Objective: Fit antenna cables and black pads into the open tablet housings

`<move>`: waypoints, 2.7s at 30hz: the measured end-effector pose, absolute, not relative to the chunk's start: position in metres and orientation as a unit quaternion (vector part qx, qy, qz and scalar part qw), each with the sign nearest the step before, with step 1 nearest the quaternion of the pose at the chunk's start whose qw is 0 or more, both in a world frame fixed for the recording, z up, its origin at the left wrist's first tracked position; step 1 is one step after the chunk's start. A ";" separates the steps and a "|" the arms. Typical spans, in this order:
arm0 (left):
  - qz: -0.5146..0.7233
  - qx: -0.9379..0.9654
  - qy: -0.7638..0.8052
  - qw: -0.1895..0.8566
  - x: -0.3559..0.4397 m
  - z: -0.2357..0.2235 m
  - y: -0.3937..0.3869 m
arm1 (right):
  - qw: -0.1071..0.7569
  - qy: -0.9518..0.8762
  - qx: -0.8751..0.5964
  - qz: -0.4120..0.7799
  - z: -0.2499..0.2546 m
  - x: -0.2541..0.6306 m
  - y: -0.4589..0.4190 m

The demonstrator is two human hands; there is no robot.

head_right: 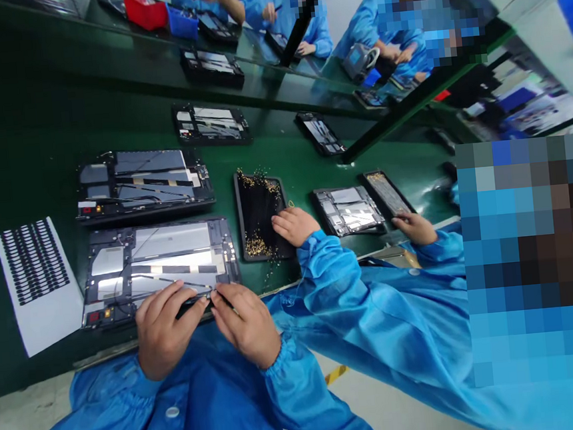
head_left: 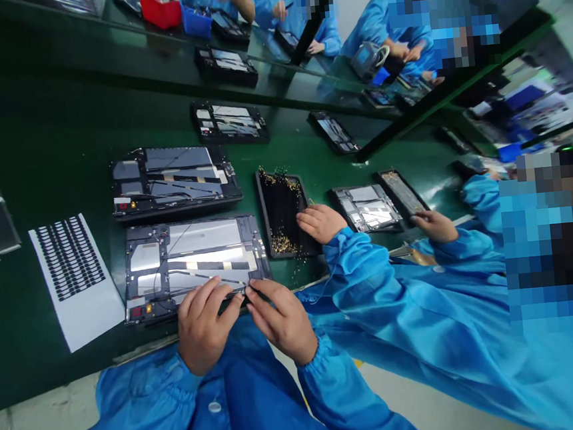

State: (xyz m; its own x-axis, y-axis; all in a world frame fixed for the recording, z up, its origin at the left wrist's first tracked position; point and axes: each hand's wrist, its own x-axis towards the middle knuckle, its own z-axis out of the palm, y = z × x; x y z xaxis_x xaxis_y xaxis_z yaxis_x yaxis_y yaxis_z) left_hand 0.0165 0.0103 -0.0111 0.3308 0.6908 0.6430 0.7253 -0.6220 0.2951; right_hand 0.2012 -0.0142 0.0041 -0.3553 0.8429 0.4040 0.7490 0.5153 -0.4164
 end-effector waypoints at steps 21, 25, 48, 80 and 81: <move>-0.410 -0.609 -0.663 -0.143 -0.078 0.030 -0.004 | 0.455 -0.610 -0.608 0.227 0.009 0.204 0.010; -0.465 -0.619 -0.618 -0.140 -0.096 0.042 0.071 | 0.450 -0.660 -0.567 0.200 0.022 0.200 0.089; -0.372 -0.646 -0.627 -0.227 -0.128 0.007 0.172 | 0.424 -0.768 -0.458 0.143 0.020 0.174 0.200; -0.395 -0.561 -0.655 -0.316 -0.168 0.058 0.192 | 0.327 -0.701 -0.552 0.311 0.018 0.201 0.263; -0.423 -0.560 -0.643 -0.306 -0.169 0.069 0.208 | 0.324 -0.702 -0.557 0.303 0.026 0.206 0.283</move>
